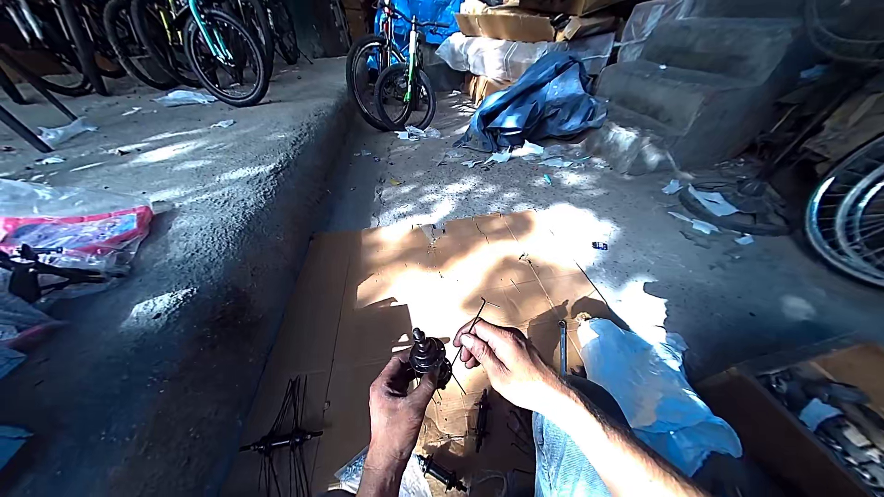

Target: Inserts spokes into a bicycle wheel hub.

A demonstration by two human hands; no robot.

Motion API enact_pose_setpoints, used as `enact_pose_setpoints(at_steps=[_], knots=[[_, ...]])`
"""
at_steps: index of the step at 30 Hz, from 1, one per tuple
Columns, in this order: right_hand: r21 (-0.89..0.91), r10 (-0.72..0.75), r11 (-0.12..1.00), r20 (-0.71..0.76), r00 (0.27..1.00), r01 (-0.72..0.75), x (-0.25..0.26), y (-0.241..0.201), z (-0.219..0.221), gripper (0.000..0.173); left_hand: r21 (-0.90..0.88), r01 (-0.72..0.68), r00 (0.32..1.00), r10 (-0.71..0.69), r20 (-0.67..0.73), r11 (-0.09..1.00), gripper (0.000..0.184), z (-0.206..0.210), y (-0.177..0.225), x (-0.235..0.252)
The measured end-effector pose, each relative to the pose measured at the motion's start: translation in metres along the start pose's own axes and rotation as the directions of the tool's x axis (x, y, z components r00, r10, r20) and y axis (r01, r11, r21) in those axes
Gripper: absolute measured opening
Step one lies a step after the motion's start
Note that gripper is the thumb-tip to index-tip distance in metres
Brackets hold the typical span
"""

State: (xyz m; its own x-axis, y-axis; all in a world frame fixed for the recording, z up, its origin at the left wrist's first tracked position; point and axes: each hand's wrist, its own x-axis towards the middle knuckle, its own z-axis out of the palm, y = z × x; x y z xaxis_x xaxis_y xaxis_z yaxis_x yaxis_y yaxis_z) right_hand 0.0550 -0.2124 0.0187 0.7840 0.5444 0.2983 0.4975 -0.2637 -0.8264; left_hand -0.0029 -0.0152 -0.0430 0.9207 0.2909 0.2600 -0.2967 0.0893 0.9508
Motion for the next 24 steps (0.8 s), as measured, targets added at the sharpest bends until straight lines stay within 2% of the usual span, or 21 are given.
enact_pose_setpoints(at_steps=[5,10,12,14,16,18,19,20,22,24], knots=[[-0.057,0.057,0.997,0.082,0.995,-0.052,0.003,0.002,0.004,0.028,0.010,-0.005,1.000,0.005,0.002,1.000,0.032,-0.001,0.000,0.001],[-0.365,-0.078,0.927,0.033,0.996,0.085,0.001,0.005,0.009,0.031,0.042,-0.002,1.000,0.002,0.009,0.999,0.032,-0.001,-0.002,0.001],[-0.409,-0.008,0.911,0.106,0.994,0.051,-0.001,-0.002,0.003,0.037,0.028,0.007,1.000,-0.007,0.000,1.000,0.032,-0.001,-0.002,0.001],[-0.292,0.095,0.956,0.180,0.979,-0.039,-0.001,-0.008,-0.017,0.035,0.025,0.015,1.000,-0.014,-0.016,1.000,0.033,-0.002,-0.001,0.000],[-0.051,0.161,0.986,0.119,0.980,-0.156,0.001,-0.001,-0.047,0.029,0.021,0.005,1.000,-0.005,-0.031,1.000,0.032,-0.004,0.000,0.000],[0.143,0.226,0.964,-0.008,0.974,-0.222,0.001,0.032,-0.076,0.030,0.000,0.003,0.999,-0.003,-0.041,1.000,0.032,-0.006,0.001,0.000],[0.165,0.289,0.945,-0.030,0.957,-0.281,-0.002,0.058,-0.088,0.031,-0.017,0.009,0.999,-0.010,-0.046,1.000,0.032,-0.006,0.002,0.000],[0.126,0.373,0.921,-0.011,0.928,-0.368,-0.009,0.090,-0.095,0.030,-0.035,0.015,0.999,-0.017,-0.049,0.999,0.033,-0.006,0.002,0.001],[-0.122,0.529,0.847,0.122,0.840,-0.517,-0.038,0.170,-0.092,0.026,-0.059,0.023,0.998,-0.026,-0.057,0.998,0.034,-0.005,0.003,0.002],[-0.347,0.606,0.780,0.206,0.768,-0.521,-0.096,0.240,-0.070,0.024,-0.083,0.036,0.997,-0.042,-0.064,0.996,0.034,-0.002,0.005,0.003]])
